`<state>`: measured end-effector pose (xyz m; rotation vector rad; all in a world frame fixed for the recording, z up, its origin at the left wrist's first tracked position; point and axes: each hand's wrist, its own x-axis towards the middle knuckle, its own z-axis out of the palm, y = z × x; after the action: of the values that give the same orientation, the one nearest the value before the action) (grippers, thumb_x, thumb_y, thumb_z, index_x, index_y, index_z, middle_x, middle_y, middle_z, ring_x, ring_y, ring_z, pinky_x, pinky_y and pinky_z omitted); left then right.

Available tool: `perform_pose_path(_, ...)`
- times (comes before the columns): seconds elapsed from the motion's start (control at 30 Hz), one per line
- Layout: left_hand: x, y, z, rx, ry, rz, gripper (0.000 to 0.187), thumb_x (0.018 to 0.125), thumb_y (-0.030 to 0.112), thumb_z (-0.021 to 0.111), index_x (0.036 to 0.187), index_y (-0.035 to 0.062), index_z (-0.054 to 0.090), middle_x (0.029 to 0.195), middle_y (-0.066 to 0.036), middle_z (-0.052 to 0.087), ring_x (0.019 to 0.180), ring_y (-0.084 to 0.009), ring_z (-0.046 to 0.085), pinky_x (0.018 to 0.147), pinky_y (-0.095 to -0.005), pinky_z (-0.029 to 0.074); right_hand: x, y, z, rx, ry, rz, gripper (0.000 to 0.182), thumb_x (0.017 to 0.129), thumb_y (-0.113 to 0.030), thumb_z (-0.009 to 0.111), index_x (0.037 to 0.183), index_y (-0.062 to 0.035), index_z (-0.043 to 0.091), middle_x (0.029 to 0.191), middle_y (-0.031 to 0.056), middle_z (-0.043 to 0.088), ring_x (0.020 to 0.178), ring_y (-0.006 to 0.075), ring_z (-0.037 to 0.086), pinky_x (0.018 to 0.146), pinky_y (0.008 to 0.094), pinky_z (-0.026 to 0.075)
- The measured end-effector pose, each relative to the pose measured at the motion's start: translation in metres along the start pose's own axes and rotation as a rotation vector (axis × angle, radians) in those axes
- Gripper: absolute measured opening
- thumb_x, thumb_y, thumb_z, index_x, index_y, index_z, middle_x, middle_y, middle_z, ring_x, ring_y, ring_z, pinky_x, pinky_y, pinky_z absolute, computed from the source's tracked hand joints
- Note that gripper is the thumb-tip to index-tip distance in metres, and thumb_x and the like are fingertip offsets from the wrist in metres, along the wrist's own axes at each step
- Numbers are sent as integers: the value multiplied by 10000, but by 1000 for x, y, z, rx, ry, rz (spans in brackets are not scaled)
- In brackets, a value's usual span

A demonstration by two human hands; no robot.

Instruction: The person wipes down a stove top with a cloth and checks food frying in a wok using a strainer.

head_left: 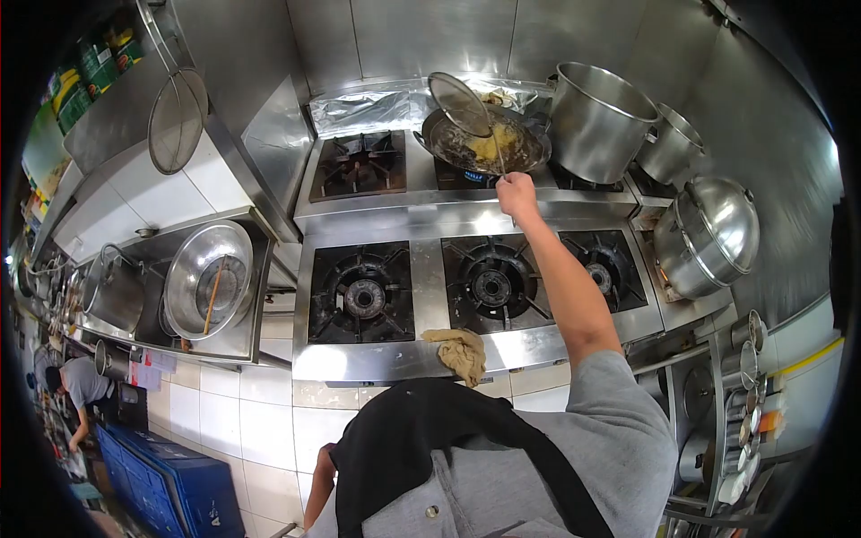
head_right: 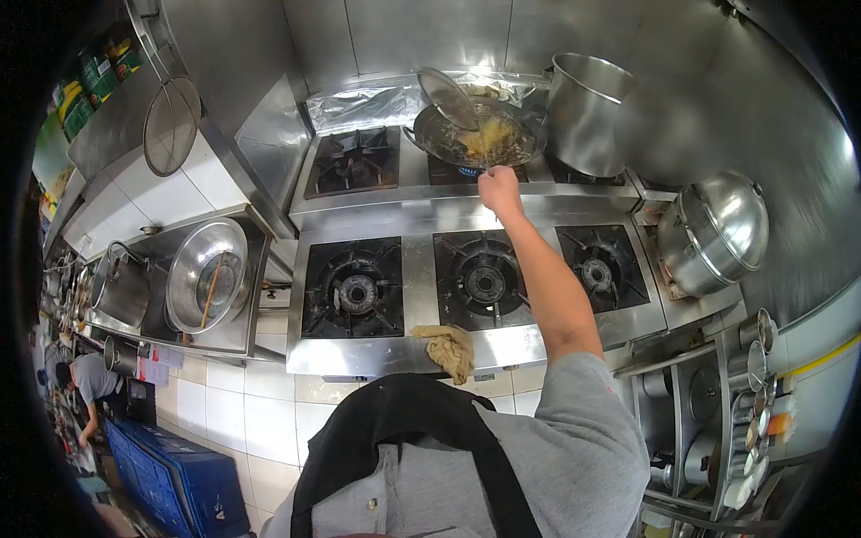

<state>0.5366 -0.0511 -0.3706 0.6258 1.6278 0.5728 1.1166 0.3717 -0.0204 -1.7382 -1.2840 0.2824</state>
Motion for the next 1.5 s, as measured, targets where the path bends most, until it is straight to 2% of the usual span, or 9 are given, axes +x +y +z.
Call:
perform_pose_path(0.03, -2, -1, -1, 21, 8, -4, 253, 735, 119, 598, 928, -41, 623, 749, -125, 631, 656, -190, 593, 571, -342, 471, 5, 5, 1, -13, 103, -101, 229, 774, -152, 528, 711, 52, 612, 558, 157, 554, 480, 218, 548, 499, 361, 430)
perform_pose_path(0.2, -9, -1, -2, 139, 50, -20, 263, 718, 116, 610, 932, -36, 628, 748, -124, 633, 659, -187, 594, 580, -344, 474, 15, 1, -23, 373, -139, 329, 157, 745, -74, 499, 619, 19, 483, 476, 88, 427, 353, 184, 434, 336, 341, 311)
perform_pose_path(0.47, -55, 14, 15, 501, 157, -68, 283, 691, 111, 629, 938, -27, 636, 745, -123, 637, 665, -182, 596, 595, -347, 480, 24, 9, -29, 578, -328, 597, 145, 767, -38, 508, 645, -35, 432, 509, 54, 395, 362, 140, 396, 302, 284, 239)
perform_pose_path(0.57, -34, -29, 14, 667, 91, 298, 338, 646, 78, 640, 972, -14, 638, 772, -121, 649, 691, -167, 597, 639, -330, 491, 23, 2, -38, 648, -410, 666, 148, 775, -34, 511, 650, -41, 433, 511, 46, 390, 358, 129, 384, 303, 268, 229)
perform_pose_path(0.6, -32, -28, 19, 665, 24, 131, 325, 649, 65, 631, 963, -19, 637, 813, -127, 653, 724, -161, 600, 668, -303, 494, 25, 5, -38, 667, -441, 708, 139, 786, -64, 524, 662, -50, 464, 485, 31, 403, 343, 111, 375, 297, 246, 207)
perform_pose_path(0.63, -33, -29, 23, 950, 53, 377, 330, 643, 96, 641, 960, 7, 647, 850, -142, 657, 767, -188, 620, 696, -306, 500, 26, 8, -37, 669, -443, 709, 139, 786, -64, 524, 662, -50, 464, 485, 31, 403, 343, 111, 375, 297, 246, 207)
perform_pose_path(0.73, -37, -33, 44, 340, 82, 26, 290, 656, 171, 646, 914, 40, 656, 853, -148, 652, 793, -242, 629, 707, -328, 504, 29, 6, -36, 673, -474, 736, 99, 784, -49, 510, 688, -48, 487, 484, 28, 401, 347, 110, 378, 301, 241, 214)
perform_pose_path(1.17, -35, -22, 37, 630, -23, 118, 249, 760, 187, 593, 942, 18, 609, 880, -149, 624, 724, -272, 620, 641, -371, 519, 50, 12, -35, 846, -721, 877, 110, 756, 24, 418, 848, 30, 477, 611, 29, 428, 445, 79, 407, 376, 175, 382)
perform_pose_path(1.5, -114, 29, 76, 50, 203, -199, 248, 842, 200, 526, 1011, 19, 530, 781, -98, 593, 567, -205, 575, 463, -338, 468, 64, 12, 9, 1034, -562, 948, 125, 736, 34, 410, 844, 52, 469, 566, 20, 420, 393, 78, 414, 343, 158, 379)
